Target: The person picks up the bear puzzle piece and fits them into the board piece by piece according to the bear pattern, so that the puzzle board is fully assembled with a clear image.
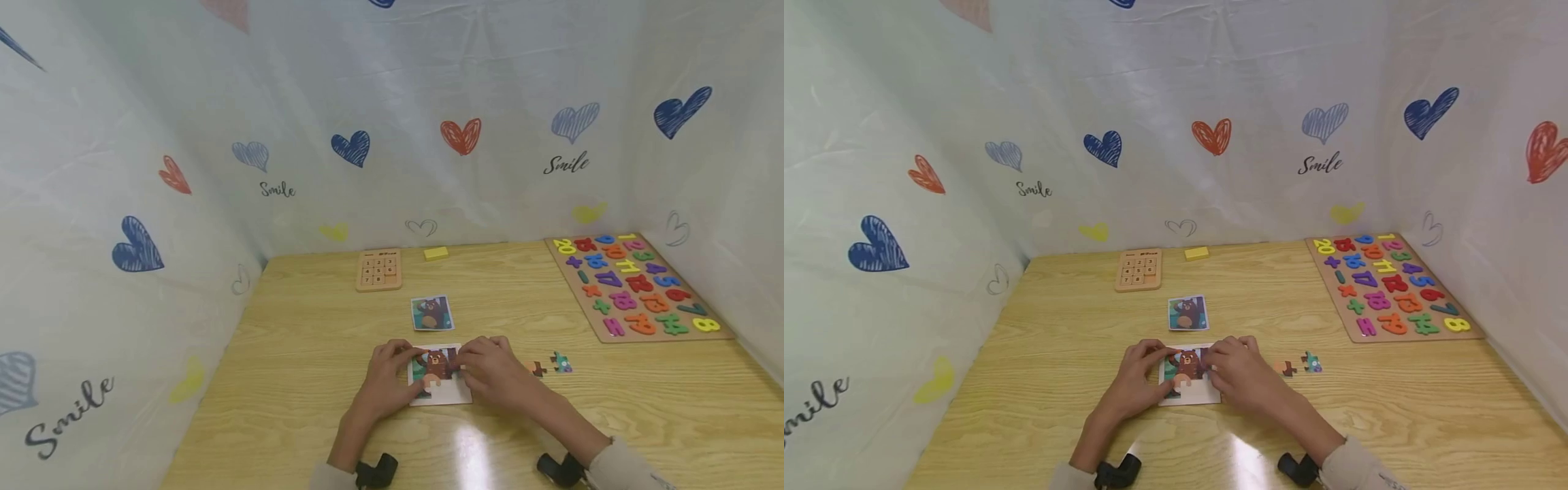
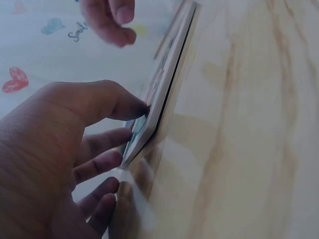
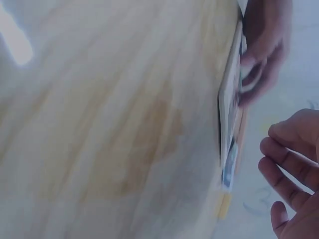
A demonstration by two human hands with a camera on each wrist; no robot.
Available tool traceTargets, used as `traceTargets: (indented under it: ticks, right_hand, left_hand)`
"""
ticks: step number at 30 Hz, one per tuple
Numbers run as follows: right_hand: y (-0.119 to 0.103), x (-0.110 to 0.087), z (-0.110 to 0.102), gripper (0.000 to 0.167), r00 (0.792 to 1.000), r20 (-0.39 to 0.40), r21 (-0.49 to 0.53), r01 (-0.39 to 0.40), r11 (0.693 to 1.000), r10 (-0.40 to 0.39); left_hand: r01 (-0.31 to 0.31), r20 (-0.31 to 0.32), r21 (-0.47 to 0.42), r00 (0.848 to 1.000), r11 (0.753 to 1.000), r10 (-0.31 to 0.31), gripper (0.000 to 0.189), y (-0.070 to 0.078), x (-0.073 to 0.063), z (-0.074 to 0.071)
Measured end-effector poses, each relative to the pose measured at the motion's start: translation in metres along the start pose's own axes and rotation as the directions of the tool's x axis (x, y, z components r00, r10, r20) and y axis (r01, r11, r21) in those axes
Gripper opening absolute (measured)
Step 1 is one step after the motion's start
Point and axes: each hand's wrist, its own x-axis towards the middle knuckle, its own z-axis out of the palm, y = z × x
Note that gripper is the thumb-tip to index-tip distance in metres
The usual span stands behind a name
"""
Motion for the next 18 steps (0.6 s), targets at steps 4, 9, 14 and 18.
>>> traceTargets:
  ticks: [4,9,14,18]
  right_hand:
    - [0.019,-0.014,-0.017,0.019,0.999,-0.029,-0.026,-0.013,1.000,0.013]
    - [0.040,-0.031,-0.032,0.024,0.999,-0.028,-0.047,-0.031,0.998,0.030]
    - [0.056,-0.049,-0.041,0.025,0.997,-0.026,-0.058,-0.070,0.996,0.068]
    - [0.066,-0.060,-0.044,0.021,0.993,-0.011,-0.092,-0.118,0.989,0.118]
  left_hand:
    - [0.011,0.015,-0.001,1.000,1.000,-0.011,0.047,0.001,0.000,-0.002]
    - [0.012,0.019,0.001,1.000,1.000,-0.012,0.048,-0.001,-0.001,-0.001]
    - [0.018,0.027,0.000,0.999,1.000,-0.018,0.047,-0.002,0.000,0.001]
    - [0.028,0.031,0.004,0.999,1.000,-0.028,0.047,-0.001,0.000,0.002]
